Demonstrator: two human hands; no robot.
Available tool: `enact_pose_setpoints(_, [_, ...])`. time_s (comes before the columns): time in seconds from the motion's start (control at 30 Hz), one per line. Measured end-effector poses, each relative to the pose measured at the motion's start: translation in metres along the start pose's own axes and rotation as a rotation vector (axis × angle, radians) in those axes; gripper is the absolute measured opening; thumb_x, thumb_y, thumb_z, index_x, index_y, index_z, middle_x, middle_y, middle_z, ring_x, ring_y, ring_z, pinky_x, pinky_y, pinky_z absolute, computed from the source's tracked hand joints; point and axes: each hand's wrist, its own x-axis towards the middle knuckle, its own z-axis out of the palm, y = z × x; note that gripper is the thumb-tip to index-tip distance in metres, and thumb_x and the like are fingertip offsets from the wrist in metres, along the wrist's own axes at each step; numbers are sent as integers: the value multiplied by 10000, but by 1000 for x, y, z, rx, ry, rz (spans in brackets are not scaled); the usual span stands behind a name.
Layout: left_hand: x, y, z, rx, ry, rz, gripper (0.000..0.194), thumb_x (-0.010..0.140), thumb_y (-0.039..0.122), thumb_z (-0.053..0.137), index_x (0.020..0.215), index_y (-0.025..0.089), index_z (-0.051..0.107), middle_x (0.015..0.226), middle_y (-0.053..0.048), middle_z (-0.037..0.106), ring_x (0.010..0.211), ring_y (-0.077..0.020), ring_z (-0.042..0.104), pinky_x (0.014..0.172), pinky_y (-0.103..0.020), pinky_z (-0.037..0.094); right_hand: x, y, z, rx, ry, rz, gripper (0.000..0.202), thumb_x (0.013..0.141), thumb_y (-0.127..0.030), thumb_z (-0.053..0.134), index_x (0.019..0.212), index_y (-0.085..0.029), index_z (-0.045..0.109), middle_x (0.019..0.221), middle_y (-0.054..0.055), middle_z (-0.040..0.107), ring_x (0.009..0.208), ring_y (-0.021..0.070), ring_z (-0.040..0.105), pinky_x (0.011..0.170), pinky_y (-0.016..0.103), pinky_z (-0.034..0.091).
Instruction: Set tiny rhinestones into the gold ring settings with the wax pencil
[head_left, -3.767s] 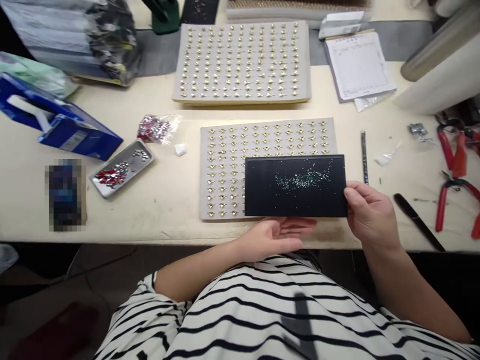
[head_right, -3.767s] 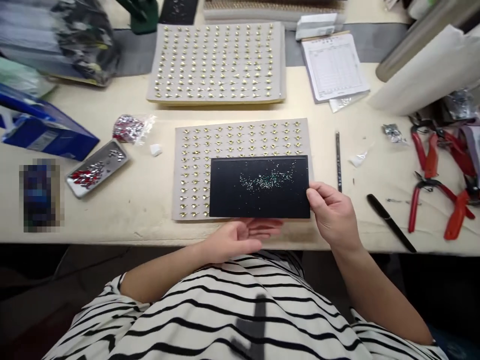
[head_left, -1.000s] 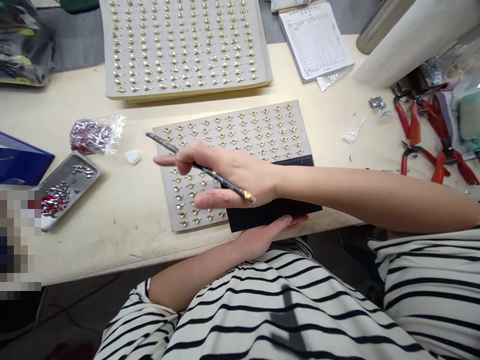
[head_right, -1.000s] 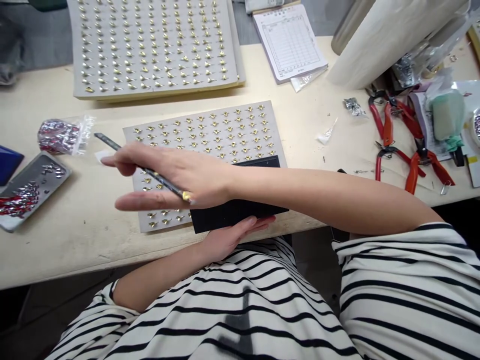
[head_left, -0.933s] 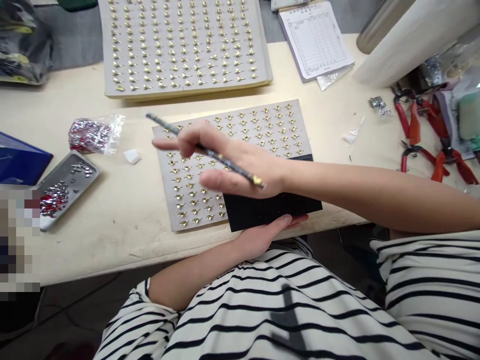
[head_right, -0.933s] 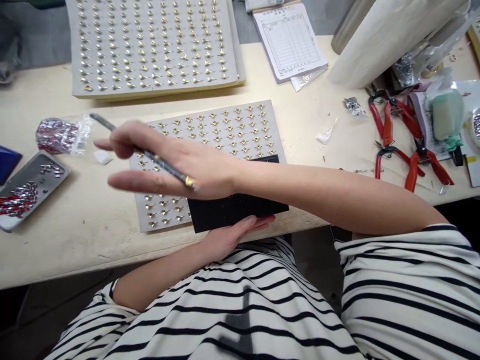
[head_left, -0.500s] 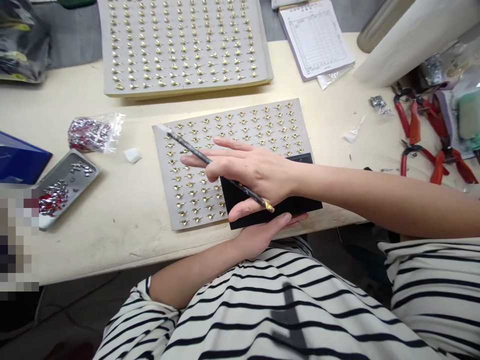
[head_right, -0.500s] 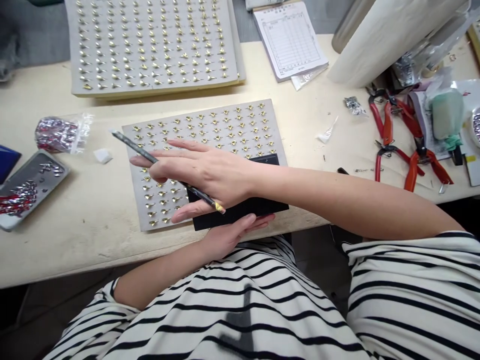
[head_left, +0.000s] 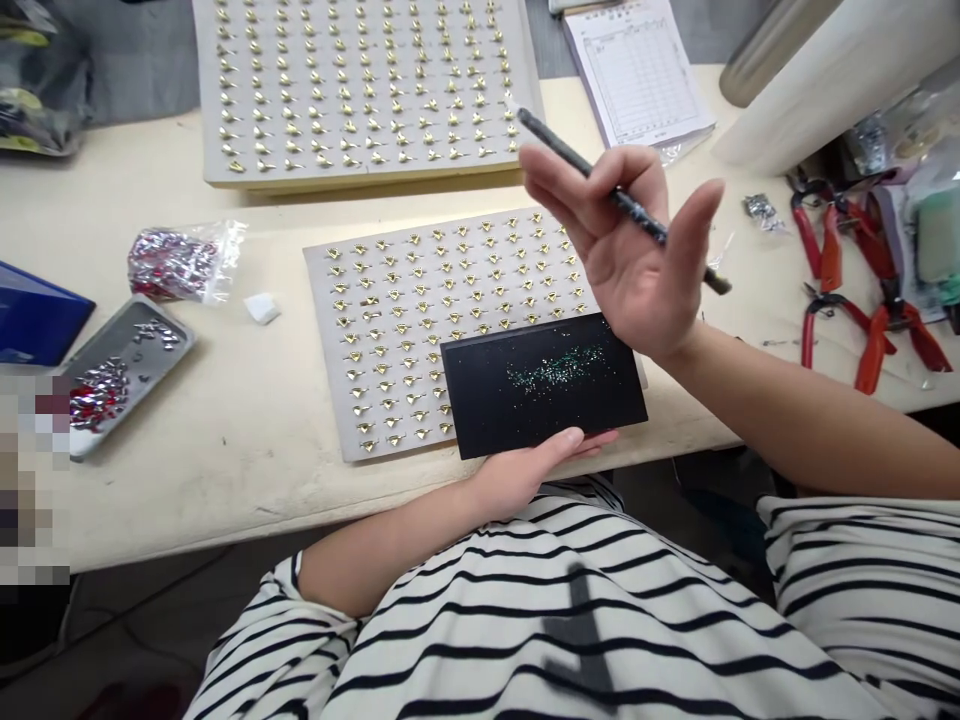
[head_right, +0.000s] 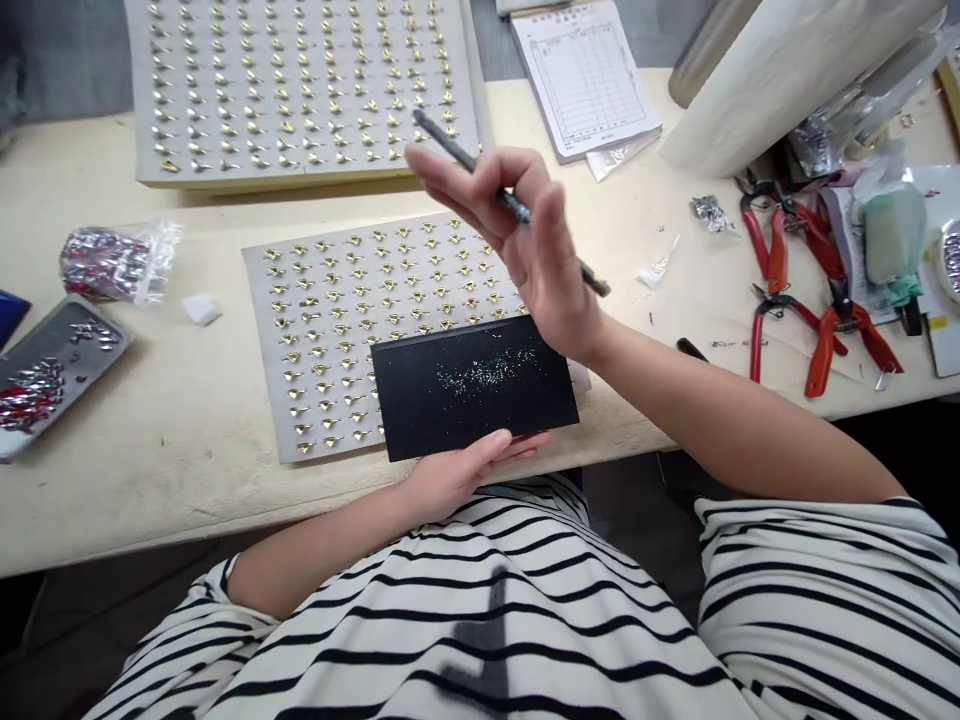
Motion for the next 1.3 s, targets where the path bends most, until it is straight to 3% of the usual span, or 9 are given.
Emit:
enact_pose_setpoints(0.13, [-1, 0, 0, -17, -3, -4, 578, 1006, 551, 308, 1436, 225, 515, 1539, 44, 493, 1459, -200, 405, 1276, -343, 174, -3, -6, -7, -39, 111, 73, 446, 876, -554, -26, 977, -309, 332, 1444, -38, 547, 1453, 94, 398, 1284, 444, 298])
enact_pose_setpoints(0.3, [0, 0, 0, -42, -8, -4, 598, 1005, 553, 311, 1439, 195, 511, 1537, 24, 498, 1465, -200, 393, 1278, -338, 159, -18, 0, -10, -386, 249, 203, 627, 823, -702, -27, 1212, -363, 328, 1500, -14, 488, 1464, 151, 393, 1182, 498, 418])
enact_pose_setpoints(0.4, [0, 1, 0, -50, -11, -11, 597, 1004, 558, 312, 1440, 201, 509, 1541, 29, 493, 1472, -196, 381, 1280, -339, 148, -26, 9, -16, -297, 340, 52, 482, 901, -608, 55, 1127, -353, 396, 1410, -9, 579, 1408, 155, 473, 1158, 500, 446])
enact_pose_setpoints(0.5, [-2, 2, -1, -50, -16, -33, 585, 1002, 565, 315, 1434, 226, 517, 1537, 45, 497, 1472, -196, 379, 1282, -350, 131, -28, 18, -29, -100, 427, -182, 220, 939, -464, 334, 1008, -321, 487, 1188, -14, 706, 1259, 181, 612, 1111, 500, 498])
enact_pose_setpoints(0.67, [2, 3, 5, -89, -11, -74, 570, 991, 584, 331, 1408, 261, 548, 1528, 60, 507, 1490, -203, 348, 1286, -371, 99, -32, 17, -51, -136, 561, -314, 334, 939, -443, 435, 1176, -291, 613, 867, -7, 732, 768, 123, 708, 685, 305, 601])
enact_pose_setpoints(0.73, [7, 2, 8, -126, -17, -84, 583, 985, 594, 338, 1407, 252, 550, 1531, 50, 504, 1479, -203, 369, 1280, -367, 134, -37, 16, -55, -177, 610, -272, 371, 940, -456, 422, 1204, -295, 627, 851, -3, 715, 752, 99, 692, 669, 265, 585])
enact_pose_setpoints(0.9, [15, 1, 9, -193, -23, -129, 564, 974, 610, 361, 1387, 286, 568, 1528, 44, 512, 1480, -182, 366, 1278, -370, 131, -51, 27, -59, -267, 591, -155, 314, 923, -349, 495, 1212, -326, 616, 1014, -4, 697, 942, 114, 693, 899, 340, 597])
enact_pose_setpoints(1.17, [13, 7, 2, -277, -61, -279, 601, 959, 630, 377, 1425, 279, 526, 1531, 2, 509, 1478, -214, 370, 1260, -399, 195, -62, 38, -67, -373, 677, -195, 260, 910, -248, 482, 1068, -293, 682, 912, 14, 673, 728, 137, 683, 672, 346, 604])
enact_pose_setpoints(1.3, [13, 12, 1, -320, -117, -308, 576, 972, 604, 378, 1422, 278, 529, 1507, 23, 535, 1455, -204, 409, 1253, -371, 212, -64, 39, -69, -445, 596, 24, 280, 934, -284, 445, 1170, -302, 594, 1026, 27, 696, 862, 150, 719, 746, 341, 625])
